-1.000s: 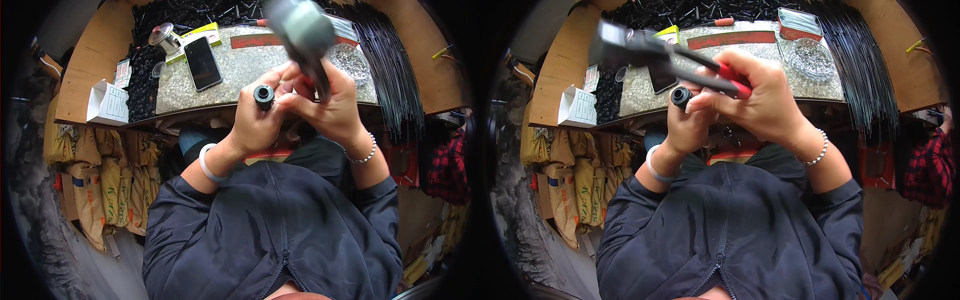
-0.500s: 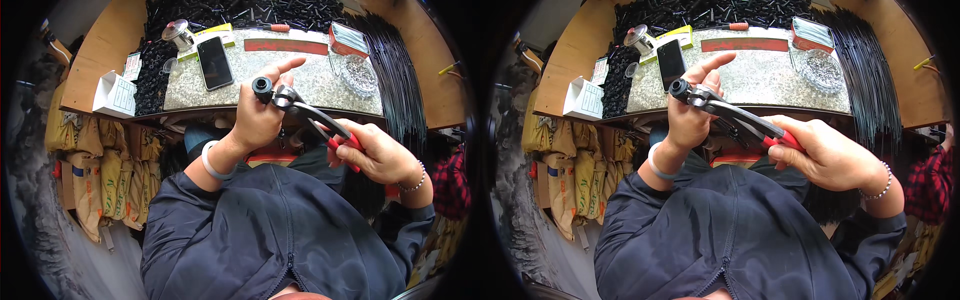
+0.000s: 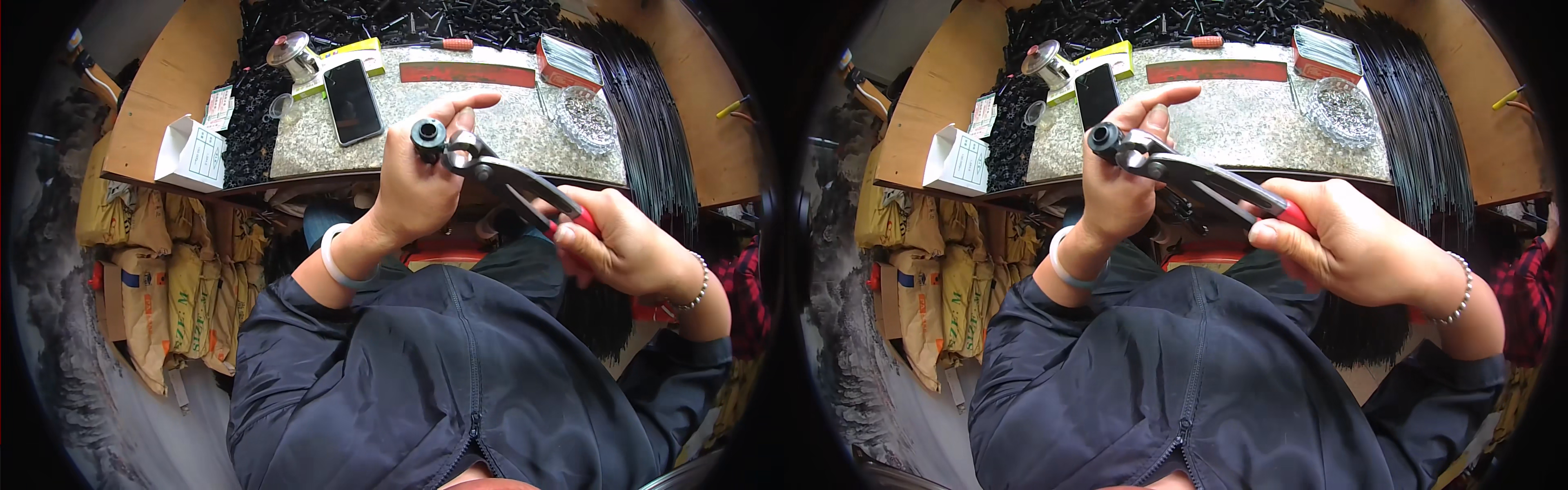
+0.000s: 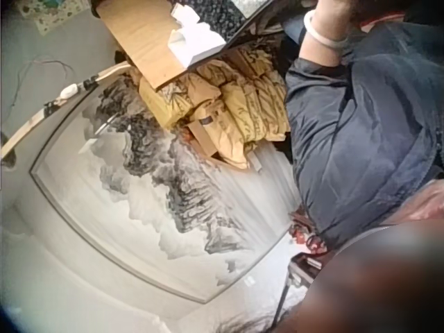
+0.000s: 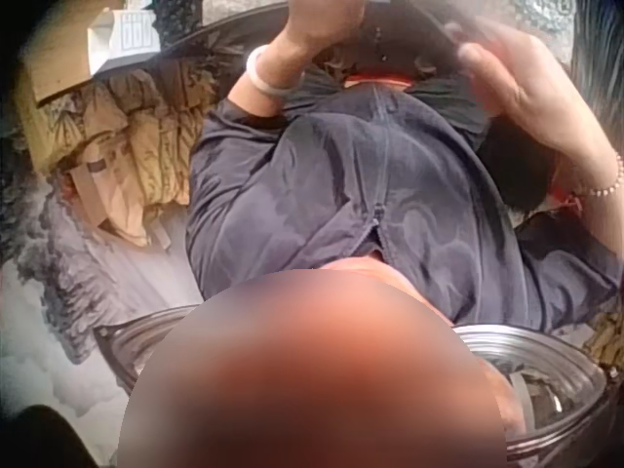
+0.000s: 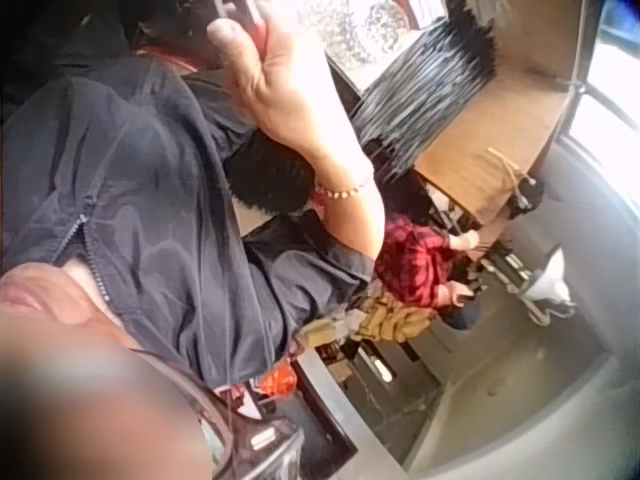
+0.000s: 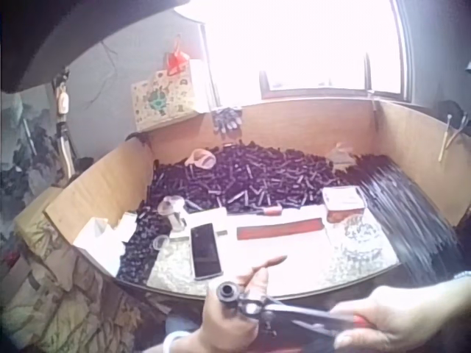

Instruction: Assembling bundles of black rods into plastic housings using pliers at a factory workbench.

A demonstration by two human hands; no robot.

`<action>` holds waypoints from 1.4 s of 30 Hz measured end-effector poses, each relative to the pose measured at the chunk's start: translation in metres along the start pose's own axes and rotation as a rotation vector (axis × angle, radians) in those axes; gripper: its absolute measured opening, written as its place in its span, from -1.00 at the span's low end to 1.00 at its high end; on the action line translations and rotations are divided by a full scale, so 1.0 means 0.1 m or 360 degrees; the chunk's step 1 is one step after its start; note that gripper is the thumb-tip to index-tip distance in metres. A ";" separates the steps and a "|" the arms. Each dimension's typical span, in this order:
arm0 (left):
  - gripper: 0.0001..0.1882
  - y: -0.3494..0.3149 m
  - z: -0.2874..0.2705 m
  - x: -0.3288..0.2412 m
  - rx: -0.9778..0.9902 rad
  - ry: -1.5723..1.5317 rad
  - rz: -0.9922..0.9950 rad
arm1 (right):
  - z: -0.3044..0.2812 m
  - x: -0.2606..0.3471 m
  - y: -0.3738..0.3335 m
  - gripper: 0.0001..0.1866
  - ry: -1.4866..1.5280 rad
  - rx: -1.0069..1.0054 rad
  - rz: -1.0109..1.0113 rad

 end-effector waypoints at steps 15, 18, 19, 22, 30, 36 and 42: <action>-0.75 0.09 -0.02 -0.18 -0.0097 0.0151 0.0007 | -0.06 0.15 -0.12 -0.74 -0.0608 -0.0527 -0.0237; -0.73 0.15 -0.07 -0.16 -0.0039 0.0446 0.0173 | -0.05 0.12 -0.12 -0.74 -0.0516 -0.0566 -0.0338; -0.70 0.15 -0.08 -0.18 0.0003 0.0340 0.0100 | -0.09 0.07 -0.11 -0.75 -0.0480 -0.0431 -0.0322; -0.68 0.15 -0.18 -0.25 -0.0003 0.0025 0.0024 | -0.09 -0.22 0.10 -0.72 -0.0160 -0.0527 -0.0517; -0.72 -0.53 0.25 0.52 -0.0108 0.0102 -0.0115 | -0.21 -1.29 0.77 -0.56 -0.1244 -0.1317 0.0091; -0.72 -1.24 0.53 1.63 -0.0231 0.0232 -0.0272 | -0.23 -1.33 0.94 -0.59 -0.1779 -0.1475 0.0256; -0.47 -0.91 -0.49 0.31 -0.0651 0.0899 0.0057 | -0.14 -1.11 1.02 -0.58 -0.1770 -0.1432 0.0067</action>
Point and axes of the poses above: each hand's wrist, its own y-axis towards the middle knuckle, its own z-axis out of the palm, x = y × z, the point moved 2 cm from there along y, towards the middle knuckle, and after that the axes turned 15 degrees about x, right-handed, at the moved point
